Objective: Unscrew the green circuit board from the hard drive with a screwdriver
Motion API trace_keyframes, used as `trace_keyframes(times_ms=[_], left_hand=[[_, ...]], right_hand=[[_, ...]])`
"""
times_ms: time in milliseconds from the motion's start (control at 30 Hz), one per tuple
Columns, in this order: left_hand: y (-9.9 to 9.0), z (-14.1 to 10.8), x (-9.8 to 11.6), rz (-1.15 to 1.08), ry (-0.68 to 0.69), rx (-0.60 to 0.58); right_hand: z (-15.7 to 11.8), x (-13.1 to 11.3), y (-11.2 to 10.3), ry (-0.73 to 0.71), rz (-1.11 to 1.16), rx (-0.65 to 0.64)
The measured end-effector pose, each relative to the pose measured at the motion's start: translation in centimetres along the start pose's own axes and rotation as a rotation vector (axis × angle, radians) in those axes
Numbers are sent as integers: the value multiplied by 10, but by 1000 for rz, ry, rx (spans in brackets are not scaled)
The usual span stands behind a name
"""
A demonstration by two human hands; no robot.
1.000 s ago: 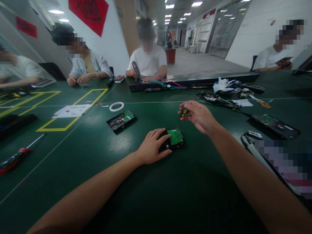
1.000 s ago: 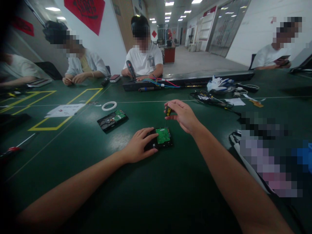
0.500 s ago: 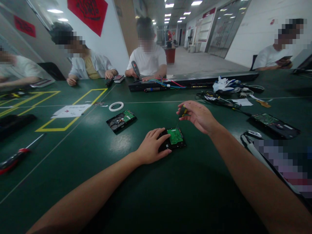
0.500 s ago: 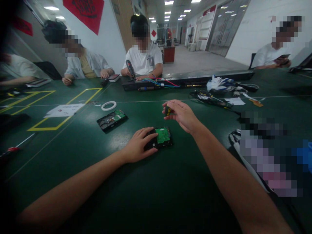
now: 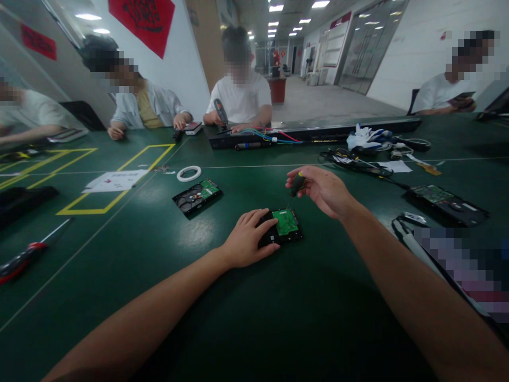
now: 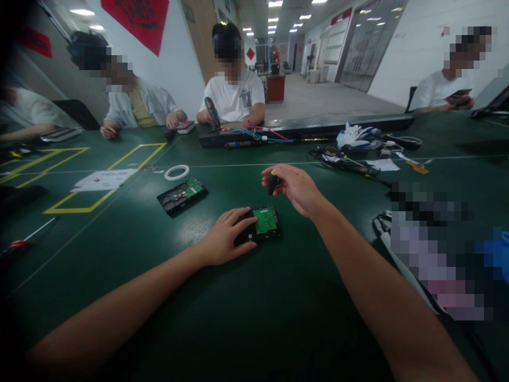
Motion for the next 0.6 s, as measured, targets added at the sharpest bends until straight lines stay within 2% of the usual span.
trace_keyframes(times_ms=[200, 600], left_hand=[[1, 0, -1, -33, -4, 27], [0, 0, 1, 3, 1, 1]], right_hand=[[-1, -1, 0, -19, -30, 4], [1, 3, 0, 9, 46, 49]])
Point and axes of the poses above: each hand's wrist, its own z-axis towards the middle knuckle, its own y-axis out of the palm, x = y × z, the point moved 1 cm from there along z, towards the middle knuckle, and after that the axes turned 8 degrees about x, right-handed, at the moved point
